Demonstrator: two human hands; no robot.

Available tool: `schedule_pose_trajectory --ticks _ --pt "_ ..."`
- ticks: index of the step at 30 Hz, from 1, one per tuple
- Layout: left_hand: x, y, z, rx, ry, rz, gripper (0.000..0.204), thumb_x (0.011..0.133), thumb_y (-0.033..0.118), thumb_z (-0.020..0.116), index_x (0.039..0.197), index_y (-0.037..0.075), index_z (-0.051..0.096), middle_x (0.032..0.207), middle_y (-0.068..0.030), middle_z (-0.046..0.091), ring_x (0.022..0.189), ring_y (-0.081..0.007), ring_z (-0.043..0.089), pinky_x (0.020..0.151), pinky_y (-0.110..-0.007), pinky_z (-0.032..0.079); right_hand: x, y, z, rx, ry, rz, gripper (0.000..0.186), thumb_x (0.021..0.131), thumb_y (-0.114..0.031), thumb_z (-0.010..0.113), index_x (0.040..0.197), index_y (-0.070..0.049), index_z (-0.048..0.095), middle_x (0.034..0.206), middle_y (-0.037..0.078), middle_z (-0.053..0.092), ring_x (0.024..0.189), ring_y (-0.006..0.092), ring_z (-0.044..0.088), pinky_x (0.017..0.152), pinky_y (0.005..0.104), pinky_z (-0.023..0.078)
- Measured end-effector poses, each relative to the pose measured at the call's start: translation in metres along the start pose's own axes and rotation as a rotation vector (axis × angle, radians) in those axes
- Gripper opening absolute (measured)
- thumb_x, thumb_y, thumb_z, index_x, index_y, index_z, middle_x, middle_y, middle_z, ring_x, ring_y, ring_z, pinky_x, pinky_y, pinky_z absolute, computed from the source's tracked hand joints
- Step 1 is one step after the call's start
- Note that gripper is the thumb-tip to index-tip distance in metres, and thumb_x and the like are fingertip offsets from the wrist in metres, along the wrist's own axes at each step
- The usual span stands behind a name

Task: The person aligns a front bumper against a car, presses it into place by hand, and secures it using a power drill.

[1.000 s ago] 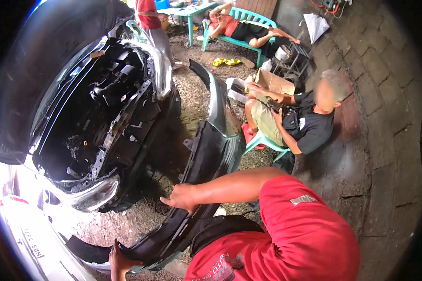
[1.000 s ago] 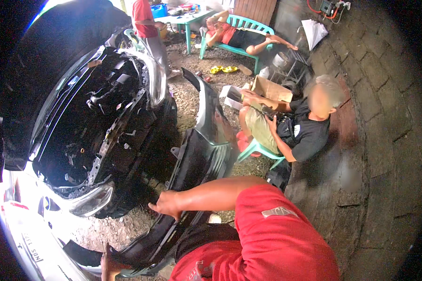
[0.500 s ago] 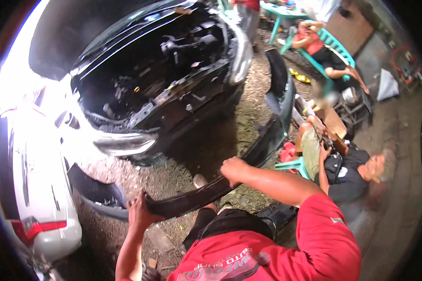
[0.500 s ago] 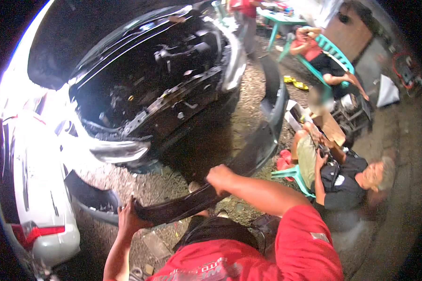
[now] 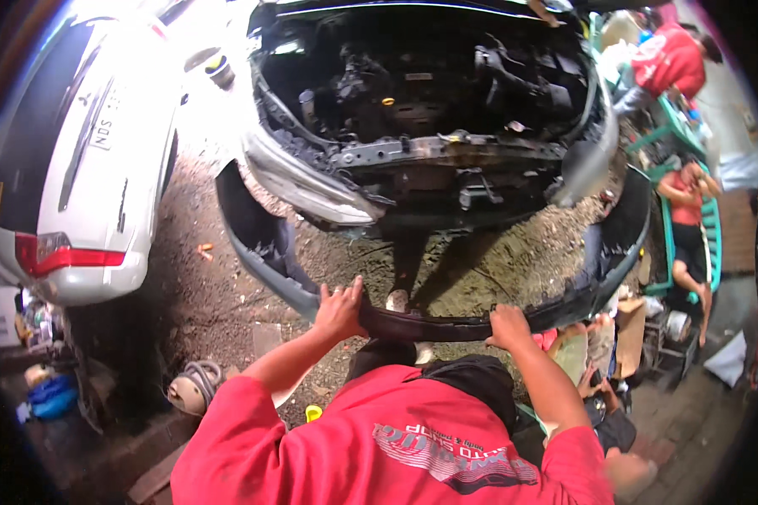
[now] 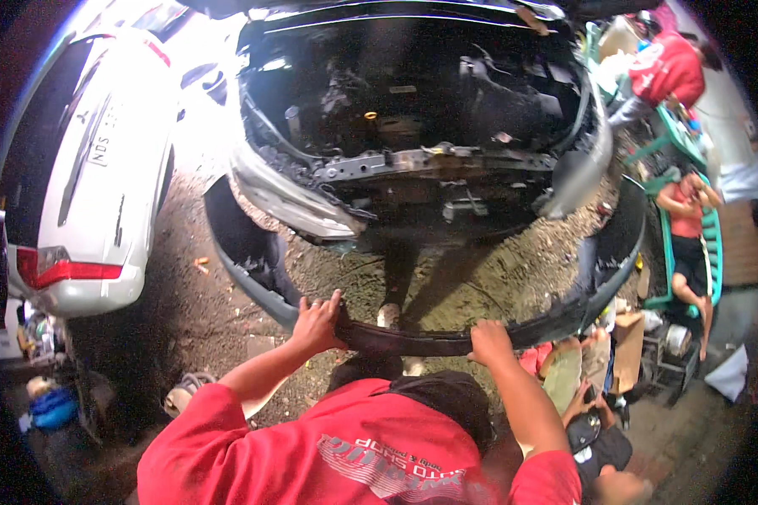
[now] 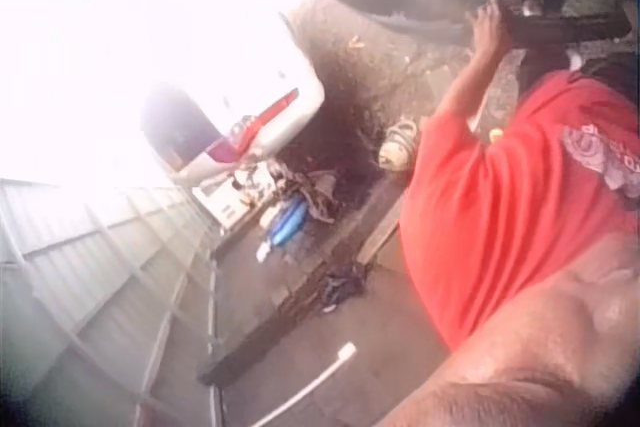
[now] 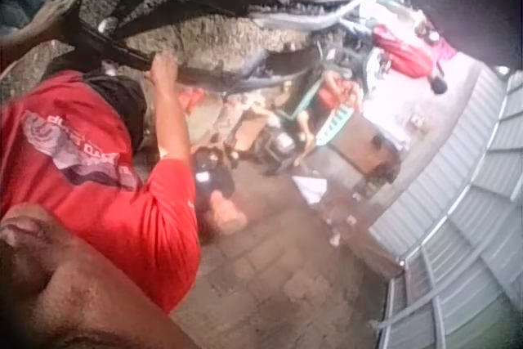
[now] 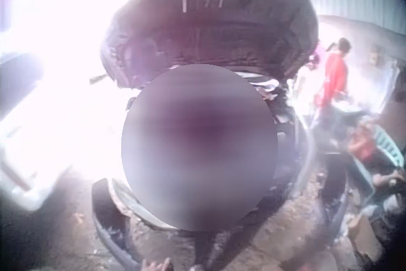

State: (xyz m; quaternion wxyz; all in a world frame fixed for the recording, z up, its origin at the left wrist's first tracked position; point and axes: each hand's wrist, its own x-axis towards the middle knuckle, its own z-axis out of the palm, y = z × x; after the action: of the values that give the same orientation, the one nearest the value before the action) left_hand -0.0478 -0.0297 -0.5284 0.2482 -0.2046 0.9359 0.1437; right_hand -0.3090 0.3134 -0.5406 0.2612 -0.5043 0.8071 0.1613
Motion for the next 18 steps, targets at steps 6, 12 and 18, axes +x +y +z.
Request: schedule_pose_trajectory --ticks 6,12,18 --pt "0.049 0.007 0.018 0.043 0.004 -0.017 0.146 0.052 0.061 0.095 0.162 0.001 0.02 0.133 -0.0139 0.065 0.128 -0.0344 0.058 0.115 -0.065 0.031 0.041 0.045 0.006 0.003 -0.05 -0.058 0.06 0.064 -0.048 0.093 0.101 -0.004 0.075 0.105 0.015 0.068 0.104 0.0359 0.068 0.09 0.046 0.056" --pt "0.098 0.027 0.013 0.127 0.122 -0.076 0.135 0.056 0.053 0.096 0.161 0.003 0.026 0.126 -0.008 0.067 0.125 -0.0289 0.06 0.116 -0.066 0.032 0.113 0.12 0.069 0.005 0.144 -0.119 0.017 0.086 -0.023 0.071 0.085 -0.007 0.075 0.092 0.013 0.068 0.09 0.0345 0.07 0.077 0.0482 0.056" --pt "0.128 0.059 0.006 0.135 -0.03 -0.254 0.132 0.057 0.044 0.098 0.162 0.007 0.027 0.129 -0.0063 0.067 0.129 -0.0276 0.059 0.114 -0.074 0.03 0.157 0.149 0.091 0.084 0.075 -0.258 0.028 0.096 -0.02 0.053 0.095 -0.006 0.077 0.101 0.017 0.07 0.099 0.036 0.069 0.083 0.0504 0.056"
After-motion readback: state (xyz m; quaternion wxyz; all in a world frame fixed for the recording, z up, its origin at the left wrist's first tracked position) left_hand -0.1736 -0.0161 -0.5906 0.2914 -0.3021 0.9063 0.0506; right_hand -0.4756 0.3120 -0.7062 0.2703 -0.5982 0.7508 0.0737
